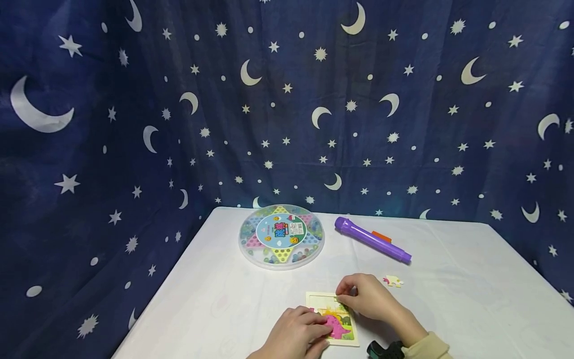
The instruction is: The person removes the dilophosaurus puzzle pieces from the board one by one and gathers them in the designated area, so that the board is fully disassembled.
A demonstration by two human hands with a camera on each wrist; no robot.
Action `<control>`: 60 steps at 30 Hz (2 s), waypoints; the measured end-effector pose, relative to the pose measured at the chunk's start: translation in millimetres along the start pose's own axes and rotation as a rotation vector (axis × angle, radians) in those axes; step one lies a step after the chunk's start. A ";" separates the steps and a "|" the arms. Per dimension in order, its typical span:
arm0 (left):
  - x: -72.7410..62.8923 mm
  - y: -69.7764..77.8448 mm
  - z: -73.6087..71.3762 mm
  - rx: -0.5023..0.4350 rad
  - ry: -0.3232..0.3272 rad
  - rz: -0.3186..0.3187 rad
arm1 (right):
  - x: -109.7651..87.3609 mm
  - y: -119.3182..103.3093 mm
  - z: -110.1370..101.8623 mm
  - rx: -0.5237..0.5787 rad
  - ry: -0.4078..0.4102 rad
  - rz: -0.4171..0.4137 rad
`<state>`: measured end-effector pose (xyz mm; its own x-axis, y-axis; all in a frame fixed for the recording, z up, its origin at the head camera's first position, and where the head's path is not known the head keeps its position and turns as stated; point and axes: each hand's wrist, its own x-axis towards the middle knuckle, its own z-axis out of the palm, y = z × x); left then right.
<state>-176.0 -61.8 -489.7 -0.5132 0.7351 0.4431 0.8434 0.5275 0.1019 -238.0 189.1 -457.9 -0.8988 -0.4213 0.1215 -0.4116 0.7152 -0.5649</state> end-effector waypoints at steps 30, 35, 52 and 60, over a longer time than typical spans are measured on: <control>-1.1 -0.1 0.6 0.014 0.027 0.012 | -2.7 -22.8 9.6 -0.348 0.138 -0.053; -1.5 -0.3 0.9 0.006 0.030 0.011 | -2.9 -21.1 9.4 -0.338 0.154 -0.093; 0.8 16.1 9.4 0.252 -0.123 -0.051 | -1.9 -15.1 7.1 -0.260 0.120 -0.116; -0.1 20.5 16.3 0.356 -0.069 -0.048 | -0.1 -10.3 4.8 -0.157 0.035 -0.118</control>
<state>-161.3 -44.1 -502.2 -0.5706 0.7264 0.3831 0.7160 0.6685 -0.2011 -233.0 179.1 -456.0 -0.8466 -0.4897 0.2086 -0.5302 0.7413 -0.4115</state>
